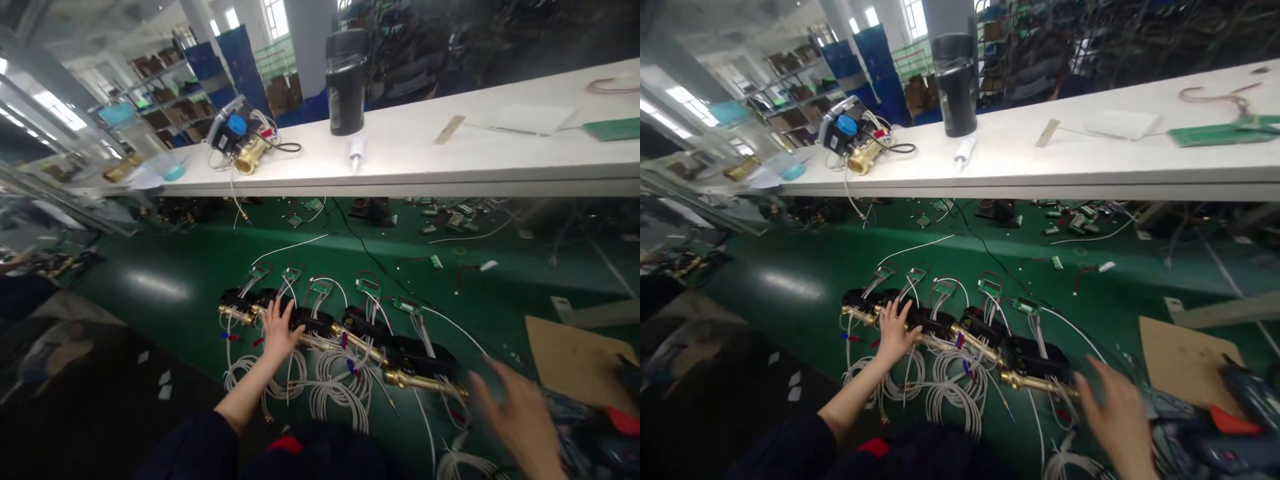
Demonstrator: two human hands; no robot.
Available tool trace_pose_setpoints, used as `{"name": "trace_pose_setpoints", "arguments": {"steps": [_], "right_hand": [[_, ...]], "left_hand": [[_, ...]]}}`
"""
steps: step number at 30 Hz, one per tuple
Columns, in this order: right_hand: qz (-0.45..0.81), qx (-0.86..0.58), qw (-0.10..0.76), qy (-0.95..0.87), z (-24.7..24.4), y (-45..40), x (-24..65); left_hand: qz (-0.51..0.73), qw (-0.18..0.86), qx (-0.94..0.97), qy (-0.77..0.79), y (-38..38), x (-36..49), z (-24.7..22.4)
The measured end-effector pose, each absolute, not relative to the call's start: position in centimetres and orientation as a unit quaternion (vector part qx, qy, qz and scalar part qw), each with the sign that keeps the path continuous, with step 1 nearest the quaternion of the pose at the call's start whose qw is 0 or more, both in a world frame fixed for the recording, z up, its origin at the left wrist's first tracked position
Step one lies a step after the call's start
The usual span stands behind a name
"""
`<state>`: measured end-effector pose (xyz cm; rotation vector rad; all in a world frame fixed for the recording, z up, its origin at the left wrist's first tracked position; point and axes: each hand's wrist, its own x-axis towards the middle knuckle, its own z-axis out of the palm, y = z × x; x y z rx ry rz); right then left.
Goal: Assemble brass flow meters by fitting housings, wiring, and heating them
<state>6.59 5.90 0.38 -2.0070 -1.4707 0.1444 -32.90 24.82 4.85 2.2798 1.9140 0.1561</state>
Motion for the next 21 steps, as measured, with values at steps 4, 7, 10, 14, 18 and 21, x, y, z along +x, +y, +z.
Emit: {"name": "trace_pose_setpoints", "arguments": {"steps": [4,7,10,14,18,21], "right_hand": [[0.087,-0.661,0.165,-0.727,0.0,10.4,0.6],[0.107,-0.675,0.105,-0.723,-0.2,13.0,-1.3],[0.107,-0.706,0.079,-0.696,-0.4,14.2,-2.1],[0.104,-0.738,0.059,-0.664,-0.5,14.7,-2.9],[0.093,-0.750,0.038,-0.654,-0.8,15.1,-3.7],[0.081,-0.740,0.023,-0.667,-1.2,14.8,-3.9]], "left_hand": [[0.010,0.033,0.779,0.626,27.3,-40.1,4.9],[-0.020,0.011,0.804,0.594,30.1,-44.1,4.3],[-0.052,0.005,0.835,0.547,32.0,-46.6,3.2],[-0.058,-0.016,0.855,0.514,32.8,-47.9,1.3],[-0.045,-0.022,0.854,0.517,32.9,-47.5,0.3],[-0.030,-0.016,0.845,0.533,32.6,-46.8,0.3]]}}
